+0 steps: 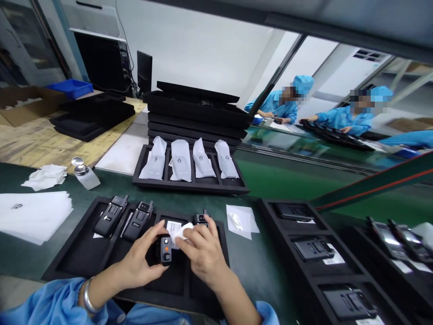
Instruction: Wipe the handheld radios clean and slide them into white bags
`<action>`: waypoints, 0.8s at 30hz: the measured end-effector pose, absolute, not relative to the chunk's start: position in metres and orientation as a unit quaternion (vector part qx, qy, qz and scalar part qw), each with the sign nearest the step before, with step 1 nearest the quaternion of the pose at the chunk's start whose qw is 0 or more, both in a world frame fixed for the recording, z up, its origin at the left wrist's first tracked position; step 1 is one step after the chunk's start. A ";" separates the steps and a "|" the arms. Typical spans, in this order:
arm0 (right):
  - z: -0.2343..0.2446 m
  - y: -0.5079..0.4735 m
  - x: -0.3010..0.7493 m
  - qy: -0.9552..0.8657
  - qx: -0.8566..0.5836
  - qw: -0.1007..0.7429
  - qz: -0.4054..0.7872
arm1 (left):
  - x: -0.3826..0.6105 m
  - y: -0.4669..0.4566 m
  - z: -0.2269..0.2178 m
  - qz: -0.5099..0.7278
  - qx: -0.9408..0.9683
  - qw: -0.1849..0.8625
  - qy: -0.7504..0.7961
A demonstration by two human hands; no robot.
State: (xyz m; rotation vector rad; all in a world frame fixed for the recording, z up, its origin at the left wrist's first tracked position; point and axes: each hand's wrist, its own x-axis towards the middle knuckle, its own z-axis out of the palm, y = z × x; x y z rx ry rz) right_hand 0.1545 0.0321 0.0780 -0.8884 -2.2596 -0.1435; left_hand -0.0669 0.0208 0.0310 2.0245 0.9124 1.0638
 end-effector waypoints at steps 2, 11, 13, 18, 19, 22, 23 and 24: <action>0.081 0.033 0.156 -0.853 -0.368 0.364 -0.070 | -0.066 0.021 0.031 0.408 0.777 0.336 0.342; 0.063 0.034 0.179 -0.837 -0.418 0.347 -0.066 | -0.058 0.030 0.045 0.379 0.783 0.306 0.386; 0.041 0.022 0.205 -0.775 -0.496 0.391 -0.034 | -0.045 0.042 0.052 0.327 0.782 0.272 0.456; -0.021 -0.020 0.240 -0.499 -0.672 0.533 0.126 | -0.004 0.087 0.062 0.104 0.783 0.122 0.601; -0.031 -0.027 0.239 -0.457 -0.679 0.552 0.159 | 0.003 0.092 0.063 0.087 0.782 0.105 0.608; -0.049 -0.038 0.232 -0.361 -0.675 0.603 0.223 | 0.022 0.093 0.064 0.092 0.789 0.066 0.604; -0.052 -0.038 0.230 -0.338 -0.671 0.617 0.234 | 0.029 0.090 0.064 0.094 0.796 0.055 0.596; -0.052 -0.037 0.229 -0.320 -0.666 0.629 0.242 | 0.037 0.087 0.063 0.092 0.803 0.054 0.586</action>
